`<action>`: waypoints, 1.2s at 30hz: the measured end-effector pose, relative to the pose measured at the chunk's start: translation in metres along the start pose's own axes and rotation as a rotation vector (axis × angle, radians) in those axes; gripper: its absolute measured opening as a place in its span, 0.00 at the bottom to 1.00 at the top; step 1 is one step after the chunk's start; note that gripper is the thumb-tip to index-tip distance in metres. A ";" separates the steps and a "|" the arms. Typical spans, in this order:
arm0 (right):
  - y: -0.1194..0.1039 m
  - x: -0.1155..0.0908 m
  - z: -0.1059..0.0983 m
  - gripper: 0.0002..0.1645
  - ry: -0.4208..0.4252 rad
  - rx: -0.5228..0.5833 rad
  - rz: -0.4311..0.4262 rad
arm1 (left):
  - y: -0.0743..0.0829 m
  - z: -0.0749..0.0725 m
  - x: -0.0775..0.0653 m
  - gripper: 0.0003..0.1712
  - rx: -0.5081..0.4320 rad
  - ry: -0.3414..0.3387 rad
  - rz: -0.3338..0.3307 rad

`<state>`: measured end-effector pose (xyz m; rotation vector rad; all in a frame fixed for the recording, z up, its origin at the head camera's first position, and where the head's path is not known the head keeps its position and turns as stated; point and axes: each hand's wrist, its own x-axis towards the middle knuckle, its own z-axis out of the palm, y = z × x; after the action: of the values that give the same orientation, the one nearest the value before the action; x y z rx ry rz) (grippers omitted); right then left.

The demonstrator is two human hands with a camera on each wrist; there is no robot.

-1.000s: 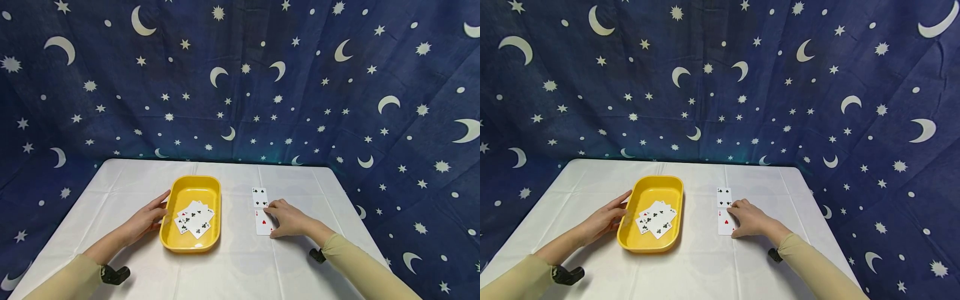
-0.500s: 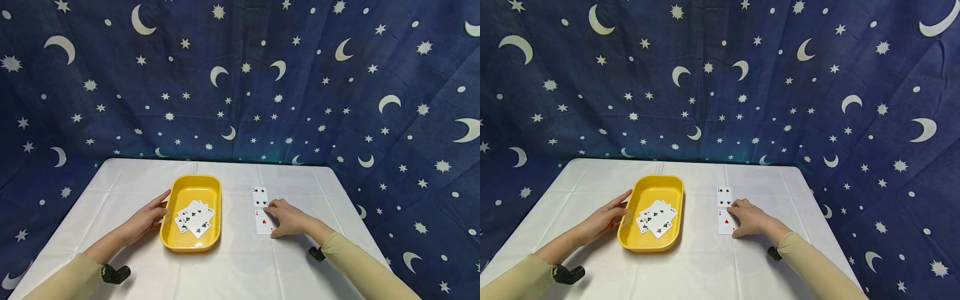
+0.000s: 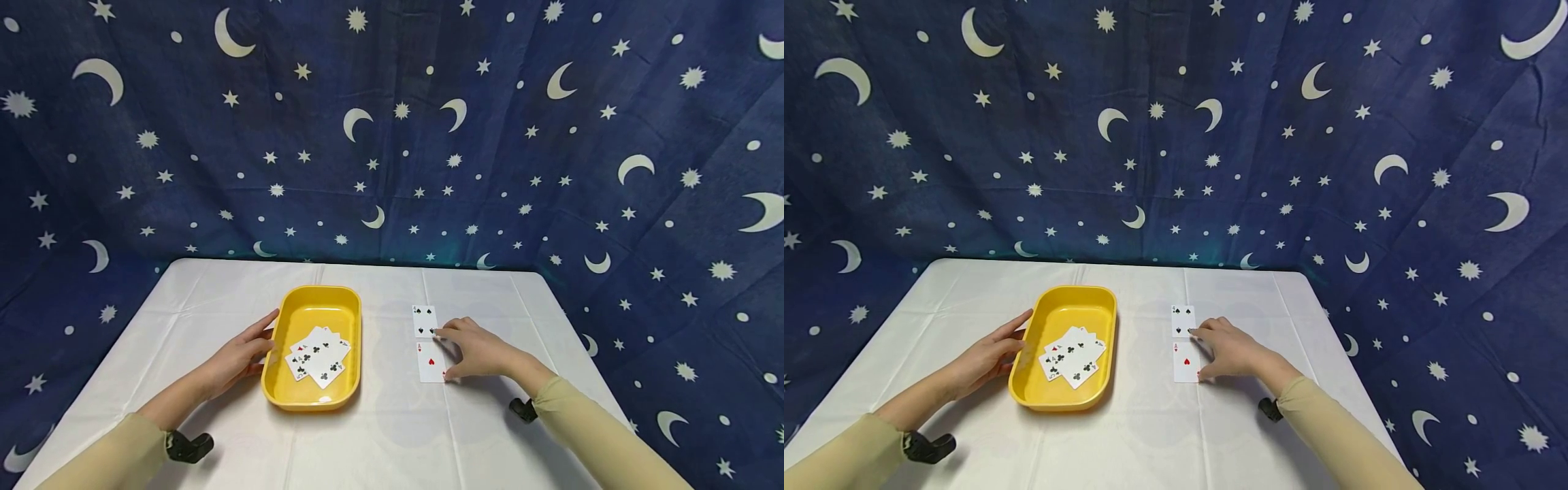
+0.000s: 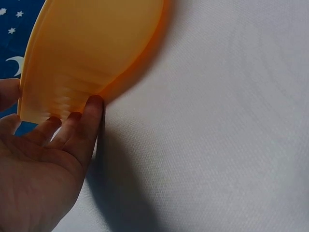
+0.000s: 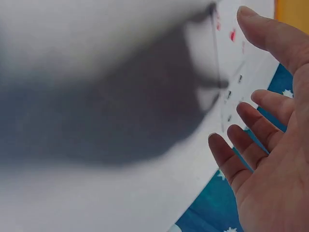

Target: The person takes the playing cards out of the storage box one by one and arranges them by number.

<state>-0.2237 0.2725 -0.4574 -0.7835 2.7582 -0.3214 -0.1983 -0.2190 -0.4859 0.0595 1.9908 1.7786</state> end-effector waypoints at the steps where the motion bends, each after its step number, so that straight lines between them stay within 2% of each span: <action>1: 0.000 0.001 -0.002 0.55 0.008 -0.005 -0.008 | 0.000 0.000 0.000 0.44 0.000 0.001 -0.002; 10: -0.005 0.014 -0.017 0.53 0.052 0.008 -0.020 | -0.001 0.000 0.001 0.44 0.000 0.006 -0.008; 20: -0.016 0.030 -0.030 0.51 0.119 0.033 -0.070 | 0.000 0.000 0.001 0.43 0.011 0.011 -0.013; 29: -0.048 0.054 -0.037 0.50 0.127 0.057 -0.134 | 0.000 0.000 -0.001 0.43 0.004 0.003 0.002; 36: -0.081 0.076 -0.038 0.49 0.109 0.068 -0.223 | 0.000 0.000 0.000 0.43 -0.002 0.009 -0.005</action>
<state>-0.2585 0.1692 -0.4129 -1.0889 2.7455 -0.5125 -0.1983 -0.2191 -0.4856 0.0455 1.9937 1.7813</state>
